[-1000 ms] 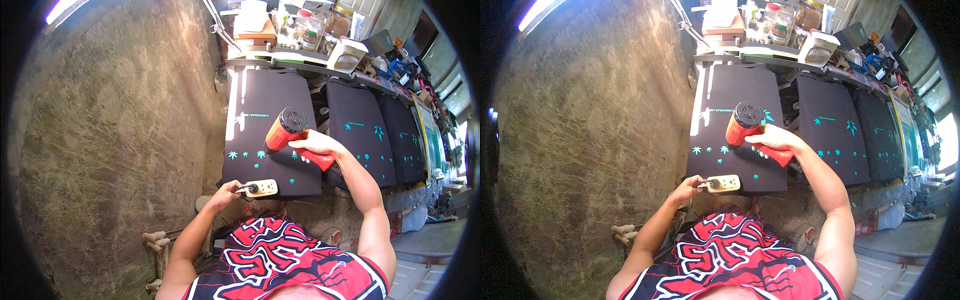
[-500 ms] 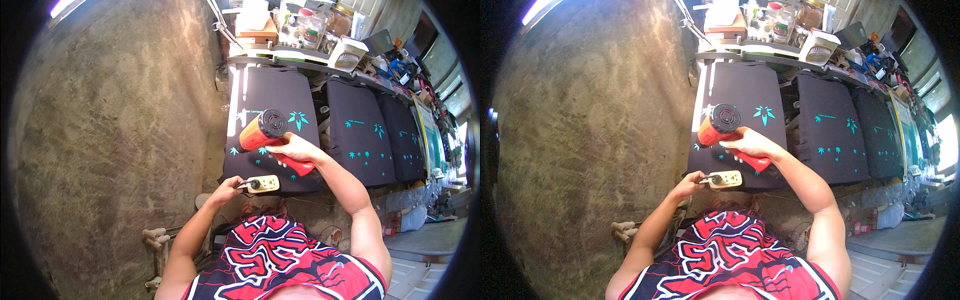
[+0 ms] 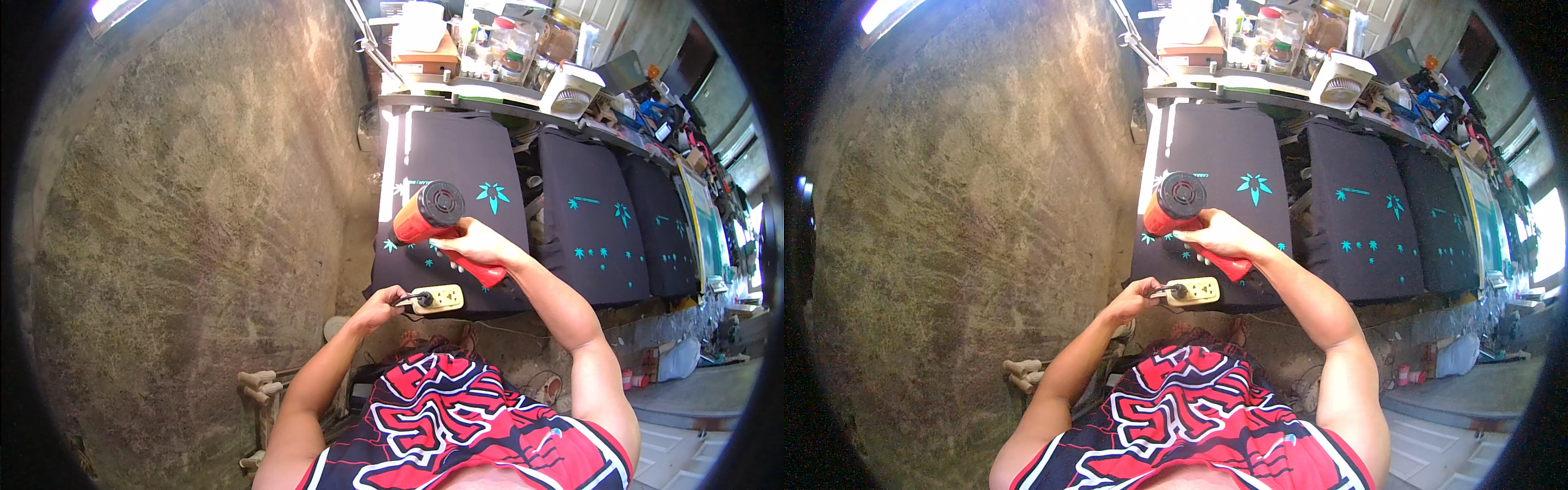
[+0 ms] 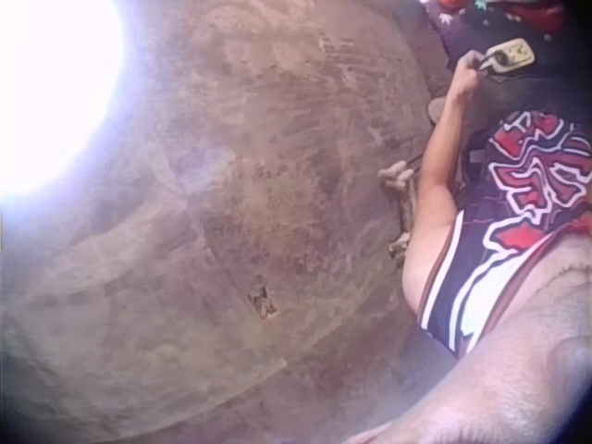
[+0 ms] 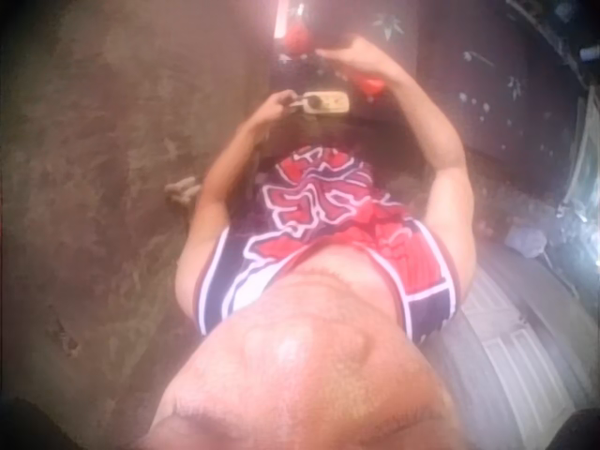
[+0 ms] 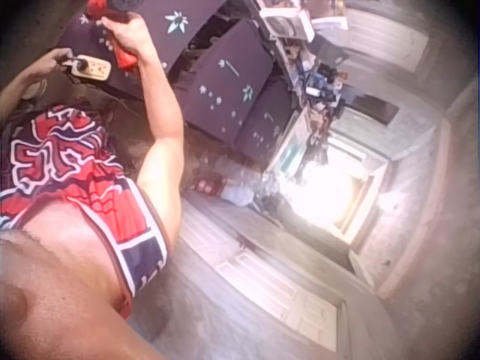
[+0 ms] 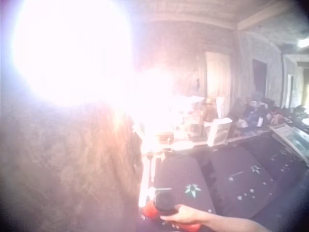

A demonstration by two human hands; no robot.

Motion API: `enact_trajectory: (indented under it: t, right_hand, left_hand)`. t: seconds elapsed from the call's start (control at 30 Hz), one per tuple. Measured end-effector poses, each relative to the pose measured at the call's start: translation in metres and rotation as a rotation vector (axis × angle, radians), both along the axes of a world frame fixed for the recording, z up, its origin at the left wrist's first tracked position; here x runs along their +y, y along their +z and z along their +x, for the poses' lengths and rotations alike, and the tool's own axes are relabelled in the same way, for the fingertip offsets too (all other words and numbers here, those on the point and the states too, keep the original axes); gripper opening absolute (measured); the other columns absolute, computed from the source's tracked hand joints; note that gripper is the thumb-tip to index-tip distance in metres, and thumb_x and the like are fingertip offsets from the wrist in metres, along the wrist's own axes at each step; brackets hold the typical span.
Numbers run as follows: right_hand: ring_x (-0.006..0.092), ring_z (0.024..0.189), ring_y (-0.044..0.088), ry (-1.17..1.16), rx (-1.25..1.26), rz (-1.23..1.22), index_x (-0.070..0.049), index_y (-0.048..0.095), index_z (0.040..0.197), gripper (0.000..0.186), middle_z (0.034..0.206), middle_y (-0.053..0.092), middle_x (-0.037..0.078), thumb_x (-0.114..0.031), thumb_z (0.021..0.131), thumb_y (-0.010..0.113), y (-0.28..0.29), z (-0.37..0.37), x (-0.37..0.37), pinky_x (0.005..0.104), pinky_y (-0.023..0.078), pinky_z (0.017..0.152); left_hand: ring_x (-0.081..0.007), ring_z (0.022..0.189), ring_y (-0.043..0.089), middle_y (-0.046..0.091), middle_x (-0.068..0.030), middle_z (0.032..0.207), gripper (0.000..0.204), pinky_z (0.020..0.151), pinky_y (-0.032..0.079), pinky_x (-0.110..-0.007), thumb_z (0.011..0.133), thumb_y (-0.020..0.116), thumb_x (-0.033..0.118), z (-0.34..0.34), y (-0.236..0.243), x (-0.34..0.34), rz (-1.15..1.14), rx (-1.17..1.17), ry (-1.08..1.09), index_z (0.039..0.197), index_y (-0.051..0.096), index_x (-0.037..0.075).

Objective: The person uses a red heat gun to dry teal palm tree designs on three black t-shirts laid out on a workbench. Then the person picks up a screen printing frame with teal ink and uses a squeegee to spread the ink evenly across the screen.

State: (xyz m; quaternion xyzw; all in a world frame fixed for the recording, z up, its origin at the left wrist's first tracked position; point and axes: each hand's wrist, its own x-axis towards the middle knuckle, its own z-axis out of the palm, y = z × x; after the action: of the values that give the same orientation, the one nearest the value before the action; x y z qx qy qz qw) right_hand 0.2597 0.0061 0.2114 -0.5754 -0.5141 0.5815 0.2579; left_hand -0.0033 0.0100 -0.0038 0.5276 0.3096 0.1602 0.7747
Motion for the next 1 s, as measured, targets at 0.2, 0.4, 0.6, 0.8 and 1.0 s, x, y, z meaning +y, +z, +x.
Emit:
enact_trajectory:
  t: [0.2,0.4,0.6,0.8,1.0]
  right_hand:
    - [0.0116,0.067,0.064,0.02,-0.041,-0.041,-0.003,0.06,0.126,0.042,0.088,0.066,0.005,-0.028,0.095,0.071,-0.002,-0.001,-0.002,0.028,0.055,0.059]
    - [0.0108,0.066,0.063,0.011,0.026,-0.037,-0.003,0.062,0.122,0.038,0.084,0.063,0.003,-0.028,0.095,0.071,-0.005,-0.001,-0.005,0.0285,0.055,0.058]
    - [0.0098,0.061,0.061,-0.035,0.05,-0.001,-0.001,0.062,0.12,0.043,0.082,0.063,0.001,-0.033,0.093,0.073,-0.007,0.004,-0.007,0.0269,0.054,0.057]
    - [0.0105,0.061,0.061,-0.111,0.008,-0.026,0.0,0.062,0.121,0.045,0.082,0.063,0.003,-0.034,0.093,0.072,0.003,0.019,-0.012,0.0271,0.054,0.056]
    - [0.0111,0.06,0.062,-0.006,-0.048,-0.127,-0.001,0.061,0.124,0.048,0.082,0.064,0.003,-0.036,0.092,0.072,0.018,0.048,-0.026,0.0271,0.054,0.056]
  left_hand:
    - [-0.0089,0.087,0.053,0.062,0.0019,0.095,0.021,0.079,0.041,-0.023,0.084,0.058,-0.011,-0.001,0.0,0.002,-0.008,-0.013,-0.014,0.096,0.057,0.006]
    - [-0.0087,0.086,0.052,0.061,0.0022,0.093,0.021,0.078,0.04,-0.023,0.084,0.058,-0.012,-0.001,0.0,-0.001,-0.004,-0.004,-0.004,0.096,0.057,0.006]
    - [-0.0086,0.088,0.053,0.062,0.0018,0.096,0.021,0.079,0.041,-0.024,0.083,0.059,-0.011,-0.001,-0.006,0.001,0.013,-0.022,-0.013,0.097,0.058,0.005]
    - [-0.0078,0.086,0.053,0.061,0.0025,0.095,0.02,0.079,0.041,-0.022,0.086,0.058,-0.012,0.0,-0.003,0.001,0.022,0.008,-0.024,0.096,0.057,0.005]
    - [-0.0085,0.092,0.056,0.065,0.0004,0.101,0.021,0.083,0.043,-0.023,0.085,0.059,-0.013,0.0,-0.004,0.001,0.014,-0.024,-0.02,0.097,0.058,0.005]
